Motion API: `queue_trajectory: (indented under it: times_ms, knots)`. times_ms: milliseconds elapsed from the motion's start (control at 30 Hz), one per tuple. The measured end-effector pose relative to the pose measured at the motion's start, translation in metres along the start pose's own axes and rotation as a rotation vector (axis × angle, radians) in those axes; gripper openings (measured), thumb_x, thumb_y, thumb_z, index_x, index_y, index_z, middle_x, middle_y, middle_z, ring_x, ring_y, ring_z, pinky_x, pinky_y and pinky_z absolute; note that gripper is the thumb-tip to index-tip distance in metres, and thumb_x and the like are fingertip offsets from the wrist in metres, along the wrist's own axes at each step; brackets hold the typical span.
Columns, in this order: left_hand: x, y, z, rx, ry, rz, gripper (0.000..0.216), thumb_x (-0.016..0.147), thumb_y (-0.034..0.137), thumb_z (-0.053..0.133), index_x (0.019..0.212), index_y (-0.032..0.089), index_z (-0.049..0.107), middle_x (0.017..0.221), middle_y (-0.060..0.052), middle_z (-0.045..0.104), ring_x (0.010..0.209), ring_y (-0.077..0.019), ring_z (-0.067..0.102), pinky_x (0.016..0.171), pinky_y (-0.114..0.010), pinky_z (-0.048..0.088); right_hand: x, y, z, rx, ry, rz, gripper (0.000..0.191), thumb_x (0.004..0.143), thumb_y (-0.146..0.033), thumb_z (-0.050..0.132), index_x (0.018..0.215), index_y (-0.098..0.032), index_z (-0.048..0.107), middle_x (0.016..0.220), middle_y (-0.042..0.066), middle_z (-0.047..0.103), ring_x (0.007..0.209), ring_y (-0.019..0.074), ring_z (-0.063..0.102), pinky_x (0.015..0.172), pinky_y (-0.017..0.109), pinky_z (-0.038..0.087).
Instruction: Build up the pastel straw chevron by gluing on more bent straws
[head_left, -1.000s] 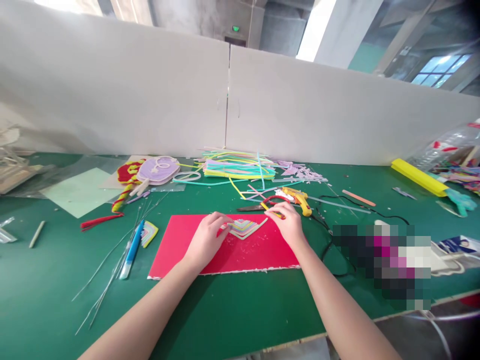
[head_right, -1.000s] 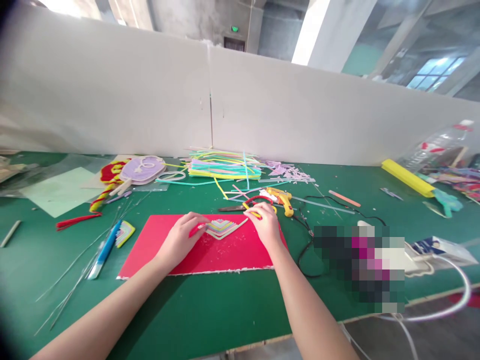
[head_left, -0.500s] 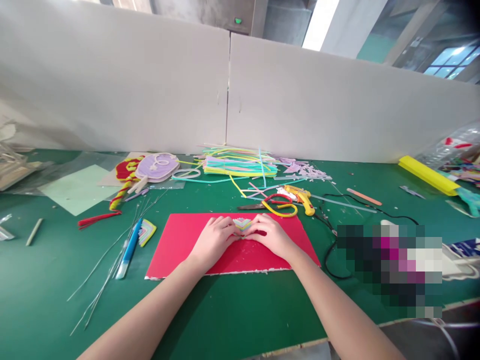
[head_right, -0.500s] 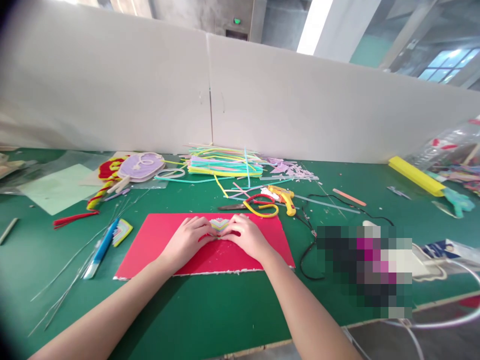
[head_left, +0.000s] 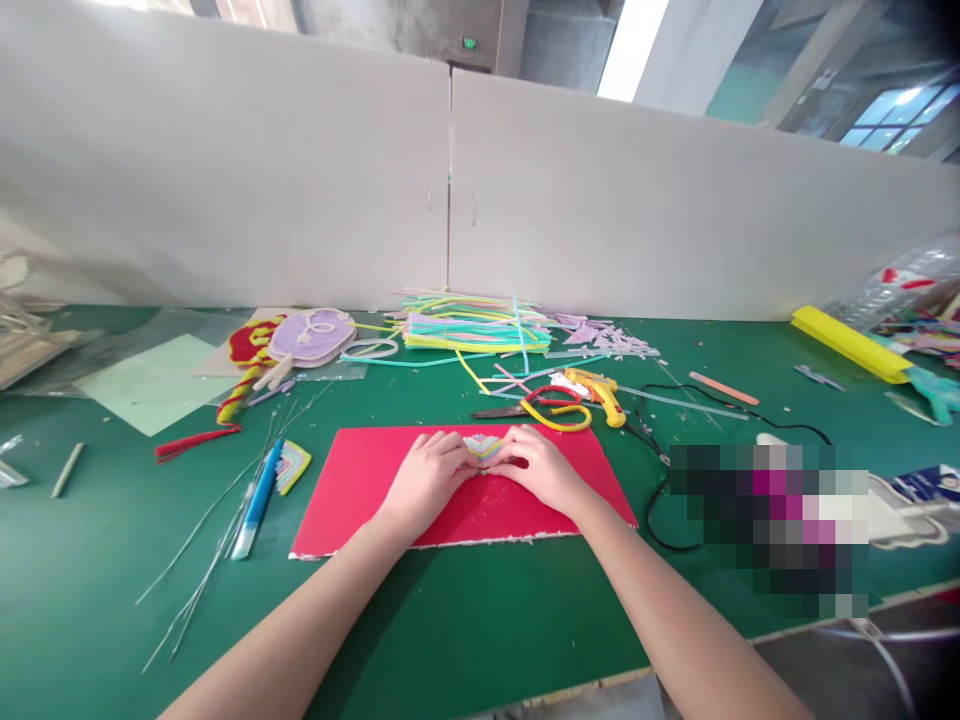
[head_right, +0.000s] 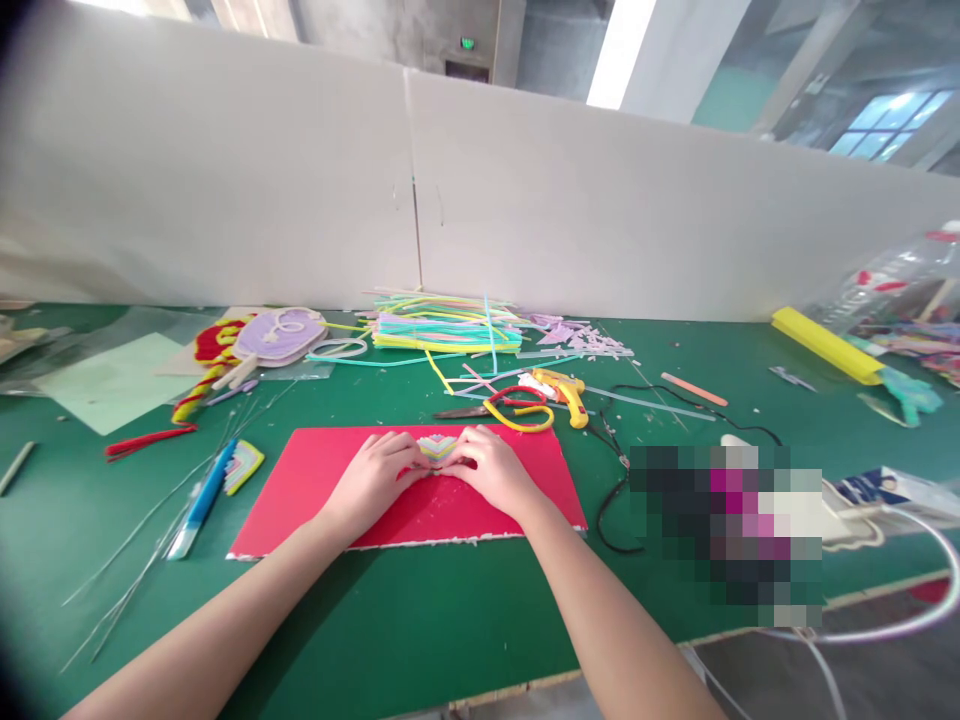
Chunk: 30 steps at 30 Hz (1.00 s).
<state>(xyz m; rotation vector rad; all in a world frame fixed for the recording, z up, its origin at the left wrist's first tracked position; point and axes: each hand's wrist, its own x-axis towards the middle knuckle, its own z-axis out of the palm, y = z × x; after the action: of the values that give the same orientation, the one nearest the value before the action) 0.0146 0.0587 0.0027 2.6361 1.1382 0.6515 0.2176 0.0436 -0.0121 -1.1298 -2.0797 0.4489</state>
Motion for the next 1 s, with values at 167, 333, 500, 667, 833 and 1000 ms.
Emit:
queue_trajectory:
  times_ms: [167,333,500,667,833,1000]
  knots:
    - [-0.001,0.000,0.001,0.024,-0.010,-0.009,0.009,0.087,0.024,0.059,0.083,0.019,0.065,0.088,-0.001,0.064,0.083,-0.0186,0.056,0.071,-0.031,0.035,0.000,0.000,0.001,0.015,0.011,-0.004,0.009,0.081,-0.027,0.065,0.083,-0.023,0.072,0.078,0.002,0.061,0.080,0.0164,0.055,0.074,0.029,0.048]
    - [0.000,0.000,0.001,0.011,-0.013,-0.021,0.005,0.086,0.023,0.059,0.087,0.020,0.063,0.090,-0.001,0.065,0.086,-0.0195,0.056,0.073,-0.031,0.036,0.000,0.000,0.000,0.004,0.012,0.027,0.007,0.081,-0.027,0.064,0.083,-0.023,0.069,0.080,0.002,0.061,0.080,0.0168,0.056,0.073,0.030,0.048]
    - [0.000,-0.001,0.000,-0.040,-0.007,-0.039,0.006,0.087,0.022,0.058,0.091,0.021,0.062,0.092,-0.001,0.065,0.088,-0.0193,0.057,0.075,-0.031,0.037,0.001,-0.001,-0.001,0.039,0.059,0.025,0.010,0.083,-0.031,0.063,0.080,-0.021,0.067,0.077,0.002,0.063,0.076,0.0165,0.057,0.071,0.030,0.048]
    - [-0.001,-0.010,-0.002,-0.107,0.108,-0.167,0.014,0.091,0.022,0.049,0.091,0.021,0.063,0.093,-0.003,0.065,0.086,-0.0194,0.057,0.074,-0.031,0.040,0.002,0.013,-0.013,-0.122,0.343,0.199,0.023,0.086,-0.040,0.056,0.080,-0.020,0.065,0.079,0.003,0.065,0.075,0.0161,0.060,0.070,0.028,0.049]
    - [-0.003,-0.023,-0.002,-0.285,0.251,-0.383,0.019,0.089,0.026,0.046,0.089,0.021,0.065,0.090,-0.003,0.066,0.086,-0.0198,0.060,0.075,-0.029,0.044,-0.007,0.043,-0.052,-0.370,0.578,0.515,0.043,0.094,-0.044,0.033,0.091,-0.014,0.065,0.088,0.010,0.066,0.079,0.0188,0.061,0.070,0.029,0.047]
    - [-0.002,-0.032,0.001,-0.379,0.312,-0.511,0.024,0.087,0.029,0.041,0.089,0.021,0.064,0.092,-0.003,0.069,0.088,-0.0196,0.063,0.077,-0.029,0.048,-0.020,0.073,-0.091,-0.568,0.504,0.823,0.039,0.087,-0.043,0.043,0.090,-0.012,0.065,0.084,0.014,0.065,0.082,0.0242,0.061,0.073,0.033,0.045]
